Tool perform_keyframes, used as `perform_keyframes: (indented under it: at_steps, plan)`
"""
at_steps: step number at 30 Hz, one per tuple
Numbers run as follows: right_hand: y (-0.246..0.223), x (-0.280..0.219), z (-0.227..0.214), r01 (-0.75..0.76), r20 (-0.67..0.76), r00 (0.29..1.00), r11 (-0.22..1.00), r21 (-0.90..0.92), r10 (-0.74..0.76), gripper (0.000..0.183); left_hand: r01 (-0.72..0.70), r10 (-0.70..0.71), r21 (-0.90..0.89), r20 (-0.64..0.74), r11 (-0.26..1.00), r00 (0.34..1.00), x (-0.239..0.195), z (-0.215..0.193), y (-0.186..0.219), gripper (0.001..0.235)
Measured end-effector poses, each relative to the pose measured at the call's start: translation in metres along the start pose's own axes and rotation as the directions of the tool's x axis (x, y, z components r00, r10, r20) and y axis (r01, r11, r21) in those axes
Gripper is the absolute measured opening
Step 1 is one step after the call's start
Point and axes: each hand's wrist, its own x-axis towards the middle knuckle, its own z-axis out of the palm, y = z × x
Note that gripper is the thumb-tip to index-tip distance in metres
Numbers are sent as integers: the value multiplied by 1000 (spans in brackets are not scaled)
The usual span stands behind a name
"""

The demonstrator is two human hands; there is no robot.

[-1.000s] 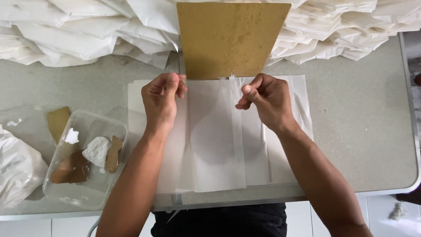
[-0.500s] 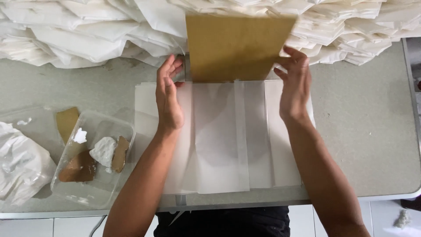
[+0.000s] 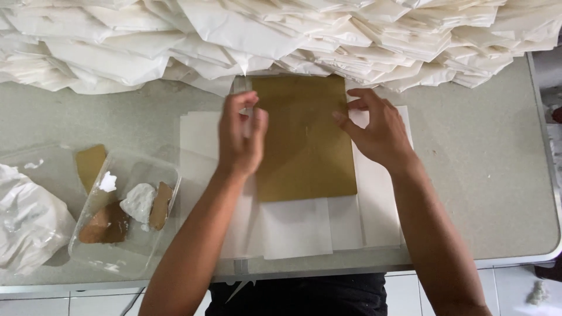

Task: Folding and gluing white paper around a cardboard template to assemble paper bags.

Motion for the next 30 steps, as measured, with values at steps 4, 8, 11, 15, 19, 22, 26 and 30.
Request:
perform_keyframes:
  at_steps: [4, 8, 11, 15, 19, 22, 26, 30]
  plan:
    - [-1, 3, 6, -173, 86, 984, 959, 225, 157, 56, -178, 126, 380, 158, 908, 979, -6, 9, 16, 54]
    - [6, -3, 13, -147, 118, 988, 815, 560, 98, 61, -237, 194, 419, 143, 876, 971, -8, 2, 27, 50]
    - [12, -7, 15, -130, 118, 991, 717, 685, 67, 59, -264, 305, 283, -110, 922, 946, -4, -1, 21, 29]
    - [-13, -22, -10, -262, 291, 955, 631, 730, 59, 36, -137, 160, 85, -443, 987, 882, -4, -9, 22, 23]
    - [-22, -24, -25, -224, 304, 953, 633, 741, -18, 29, -55, -90, -327, -412, 944, 907, -1, -10, 18, 40]
    - [-20, -10, -25, -164, 263, 964, 680, 715, -43, 28, -39, -208, -495, -434, 868, 877, 6, -15, 15, 44]
    - [-26, 4, -30, 26, 233, 953, 817, 576, -194, 25, 113, -482, -840, -190, 531, 855, 10, -18, 8, 29]
    - [-47, 5, -24, 121, 237, 937, 875, 469, -256, 24, 228, -417, -840, 3, 492, 909, 9, -26, 7, 31]
